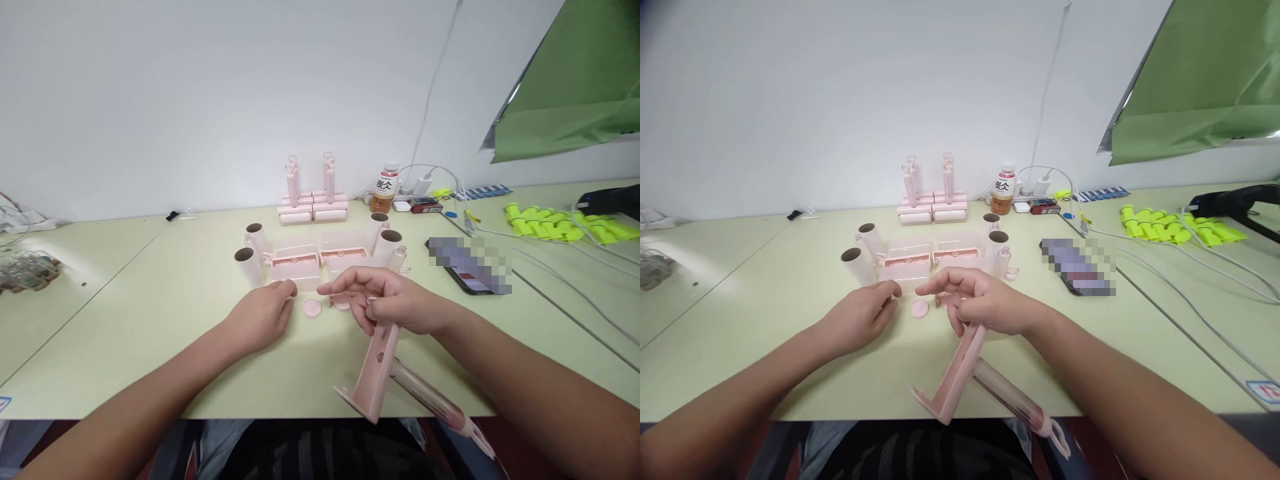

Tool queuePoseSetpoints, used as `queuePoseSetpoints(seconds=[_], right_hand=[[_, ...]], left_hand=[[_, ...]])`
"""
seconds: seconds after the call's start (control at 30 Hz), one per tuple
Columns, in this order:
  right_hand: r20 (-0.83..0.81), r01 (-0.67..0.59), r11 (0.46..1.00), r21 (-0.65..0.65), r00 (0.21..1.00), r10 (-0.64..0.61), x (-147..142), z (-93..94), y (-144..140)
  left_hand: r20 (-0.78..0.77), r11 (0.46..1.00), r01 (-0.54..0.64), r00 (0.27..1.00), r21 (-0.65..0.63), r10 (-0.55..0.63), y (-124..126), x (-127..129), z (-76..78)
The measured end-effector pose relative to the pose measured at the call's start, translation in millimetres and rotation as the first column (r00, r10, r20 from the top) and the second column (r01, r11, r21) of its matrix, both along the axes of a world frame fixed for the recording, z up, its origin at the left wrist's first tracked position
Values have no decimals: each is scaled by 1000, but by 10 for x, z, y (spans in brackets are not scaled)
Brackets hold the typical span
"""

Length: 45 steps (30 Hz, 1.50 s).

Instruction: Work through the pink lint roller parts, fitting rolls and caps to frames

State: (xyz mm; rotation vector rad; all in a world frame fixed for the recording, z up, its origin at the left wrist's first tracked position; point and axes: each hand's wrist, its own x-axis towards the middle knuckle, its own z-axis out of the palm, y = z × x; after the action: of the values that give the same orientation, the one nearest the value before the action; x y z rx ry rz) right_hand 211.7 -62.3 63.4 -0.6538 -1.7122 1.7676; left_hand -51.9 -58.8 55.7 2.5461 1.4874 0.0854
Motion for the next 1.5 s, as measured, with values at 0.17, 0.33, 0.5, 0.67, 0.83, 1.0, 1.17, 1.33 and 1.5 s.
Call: queuePoseSetpoints(seconds=[0.17,0.33,0.5,0.67,0.83,1.0,1.17,1.33,1.5], right_hand=[[-50,48,998,40,998,-46,6,20,9],[-84,41,999,16,996,-40,38,-10,28],[-101,52,999,-2,994,-52,84,-41,54],[-88,58,998,7,994,-57,66,-6,51],[-90,127,990,57,989,-121,-12,45,10],[-85,373,922,104,927,-366,-105,16,-43],[-124,511,858,57,856,-502,-86,-10,-24],[118,132,987,89,983,-142,-22,63,-41],[341,-113,989,96,937,74,-48,99,-116]], left_hand=[[-37,995,-48,998,-90,45,10,11,47],[-19,995,37,999,-87,-39,12,101,-36],[-26,984,170,985,-51,-171,43,158,-103],[47,983,178,983,-45,-176,65,160,-45],[532,899,229,847,-373,5,-10,317,200],[704,551,507,673,-663,227,-137,723,101],[727,437,583,513,-685,456,-194,816,-18],[828,659,508,417,-554,375,-127,446,153],[849,739,446,410,-505,332,-74,169,287]])
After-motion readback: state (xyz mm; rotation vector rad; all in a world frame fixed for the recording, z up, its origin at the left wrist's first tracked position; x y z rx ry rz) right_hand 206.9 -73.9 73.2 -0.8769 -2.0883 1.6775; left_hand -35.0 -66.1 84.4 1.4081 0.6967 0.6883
